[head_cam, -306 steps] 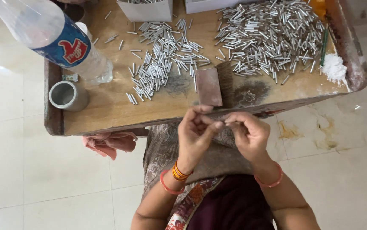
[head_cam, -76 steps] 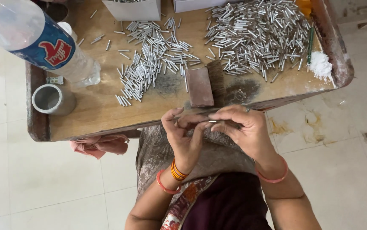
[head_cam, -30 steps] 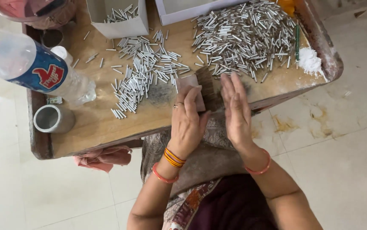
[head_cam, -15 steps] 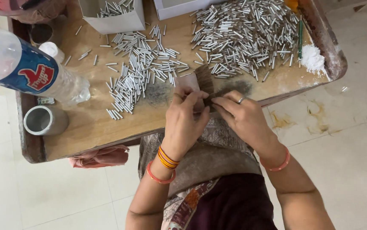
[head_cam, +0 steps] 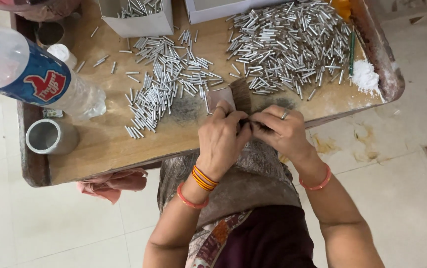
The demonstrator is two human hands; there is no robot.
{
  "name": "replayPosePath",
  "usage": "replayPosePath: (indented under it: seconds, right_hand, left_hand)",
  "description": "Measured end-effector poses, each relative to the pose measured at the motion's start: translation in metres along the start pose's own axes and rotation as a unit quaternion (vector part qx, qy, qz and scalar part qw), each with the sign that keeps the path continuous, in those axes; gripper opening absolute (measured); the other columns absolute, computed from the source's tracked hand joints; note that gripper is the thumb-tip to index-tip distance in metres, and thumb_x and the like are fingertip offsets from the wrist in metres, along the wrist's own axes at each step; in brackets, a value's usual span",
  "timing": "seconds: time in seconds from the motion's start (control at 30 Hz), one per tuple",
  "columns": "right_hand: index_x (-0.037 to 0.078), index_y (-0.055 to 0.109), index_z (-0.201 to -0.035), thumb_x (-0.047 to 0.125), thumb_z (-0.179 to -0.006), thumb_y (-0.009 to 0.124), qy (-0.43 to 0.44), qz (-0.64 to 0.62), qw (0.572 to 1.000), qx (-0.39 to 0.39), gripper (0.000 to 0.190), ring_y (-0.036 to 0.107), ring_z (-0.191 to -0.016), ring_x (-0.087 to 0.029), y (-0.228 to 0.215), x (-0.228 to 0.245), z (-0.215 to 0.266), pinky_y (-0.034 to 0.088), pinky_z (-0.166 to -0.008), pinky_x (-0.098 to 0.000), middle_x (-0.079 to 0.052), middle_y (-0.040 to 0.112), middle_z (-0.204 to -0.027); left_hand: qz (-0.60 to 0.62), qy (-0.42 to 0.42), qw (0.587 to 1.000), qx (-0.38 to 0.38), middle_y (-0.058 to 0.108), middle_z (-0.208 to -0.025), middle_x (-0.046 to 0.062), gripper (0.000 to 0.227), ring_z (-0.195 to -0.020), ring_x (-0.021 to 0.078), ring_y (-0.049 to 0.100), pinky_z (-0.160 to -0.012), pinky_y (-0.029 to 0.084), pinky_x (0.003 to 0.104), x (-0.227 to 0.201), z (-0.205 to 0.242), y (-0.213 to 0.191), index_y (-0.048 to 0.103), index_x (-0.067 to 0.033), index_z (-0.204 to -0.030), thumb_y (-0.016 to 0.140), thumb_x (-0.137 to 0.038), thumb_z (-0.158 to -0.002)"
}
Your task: The recorder is polishing or cleaning small metal tubes by rubbing them against a wooden sanding block on a low table.
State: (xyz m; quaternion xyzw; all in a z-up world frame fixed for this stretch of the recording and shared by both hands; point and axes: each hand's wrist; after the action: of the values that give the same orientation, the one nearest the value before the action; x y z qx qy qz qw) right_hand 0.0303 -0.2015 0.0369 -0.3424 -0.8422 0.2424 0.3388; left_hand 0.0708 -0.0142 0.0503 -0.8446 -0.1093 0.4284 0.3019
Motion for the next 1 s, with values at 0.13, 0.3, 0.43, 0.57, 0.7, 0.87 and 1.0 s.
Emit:
replayPosePath:
  seconds: [0.13,0.3,0.43,0.57,0.7,0.87,1.0]
  right_hand:
    - [0.002,0.071,-0.1,-0.001,-0.079,0.086,-0.008,0.006,1.0,-0.022,0.026,0.067,-0.072,-0.023,0.001,-0.002,0.009,0.055,-0.061,-0.035,-0.008,0.067,-0.091]
    - [0.002,0.07,-0.096,0.002,-0.08,0.084,0.058,0.106,0.992,0.025,0.02,0.067,-0.066,-0.021,-0.039,0.023,0.003,0.055,-0.056,-0.0335,-0.009,0.067,-0.09]
    - [0.007,0.073,-0.096,0.013,-0.081,0.082,0.075,0.206,0.96,0.177,0.018,0.069,-0.072,-0.029,-0.048,0.024,-0.007,0.056,-0.063,-0.0397,-0.009,0.065,-0.09]
    - [0.008,0.075,-0.098,0.026,-0.076,0.082,0.09,0.193,0.951,0.224,0.029,0.068,-0.075,-0.031,-0.052,0.024,-0.018,0.056,-0.064,-0.0415,-0.008,0.065,-0.09]
    - [0.01,0.077,-0.093,0.023,-0.083,0.083,0.061,0.226,0.954,0.188,0.017,0.068,-0.072,-0.024,-0.04,0.014,0.009,0.055,-0.062,-0.0382,-0.004,0.067,-0.087]
    - [0.006,0.076,-0.09,0.011,-0.08,0.086,-0.044,0.17,0.977,0.119,0.015,0.068,-0.074,-0.021,-0.046,0.031,0.017,0.056,-0.064,-0.0337,-0.004,0.066,-0.083]
    - [0.005,0.074,-0.092,0.01,-0.079,0.087,-0.124,0.146,0.98,0.054,0.019,0.069,-0.079,-0.023,-0.059,0.06,0.007,0.061,-0.074,-0.037,-0.003,0.065,-0.085]
  left_hand:
    - [-0.015,0.003,1.0,-0.015,0.063,-0.095,0.009,0.017,-0.079,0.0305,0.067,-0.067,0.053,0.042,0.004,0.001,0.009,0.074,-0.009,-0.098,0.077,-0.016,-0.082]
    - [0.007,-0.001,1.0,0.019,0.062,-0.101,0.01,0.033,-0.078,0.0282,0.066,-0.068,0.053,0.042,-0.004,0.001,-0.006,0.068,-0.0108,-0.109,0.08,-0.01,-0.079]
    - [-0.008,0.005,0.999,0.034,0.057,-0.107,0.015,0.059,-0.086,0.035,0.063,-0.069,0.051,0.044,-0.01,0.0,-0.01,0.055,-0.0066,-0.117,0.086,-0.012,-0.067]
    - [0.03,0.006,0.999,0.011,0.056,-0.113,0.014,0.061,-0.089,0.0309,0.064,-0.074,0.052,0.042,-0.019,0.009,-0.022,0.053,-0.0074,-0.123,0.088,-0.01,-0.073]
    - [0.135,-0.128,0.983,0.004,0.064,-0.101,0.007,0.045,-0.082,0.0168,0.068,-0.073,0.058,0.03,-0.014,0.052,-0.023,0.061,-0.0087,-0.117,0.093,-0.011,-0.086]
    - [0.48,-0.151,0.863,-0.042,0.065,-0.121,0.011,0.04,-0.107,0.0144,0.067,-0.095,0.057,0.03,-0.01,0.077,0.008,0.056,-0.0003,-0.132,0.074,0.008,-0.097]
    - [0.672,-0.217,0.708,0.009,0.069,-0.118,0.006,0.07,-0.103,0.0125,0.07,-0.096,0.059,0.027,-0.029,0.06,0.016,0.038,-0.004,-0.146,0.073,0.006,-0.087]
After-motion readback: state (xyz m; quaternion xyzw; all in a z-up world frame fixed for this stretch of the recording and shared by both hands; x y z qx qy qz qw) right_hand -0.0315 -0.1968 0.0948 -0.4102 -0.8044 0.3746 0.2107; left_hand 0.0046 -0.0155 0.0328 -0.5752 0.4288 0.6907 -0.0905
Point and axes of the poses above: each hand's wrist, its own z-axis away from the middle knuckle, its own y-axis out of the palm, x = y × z
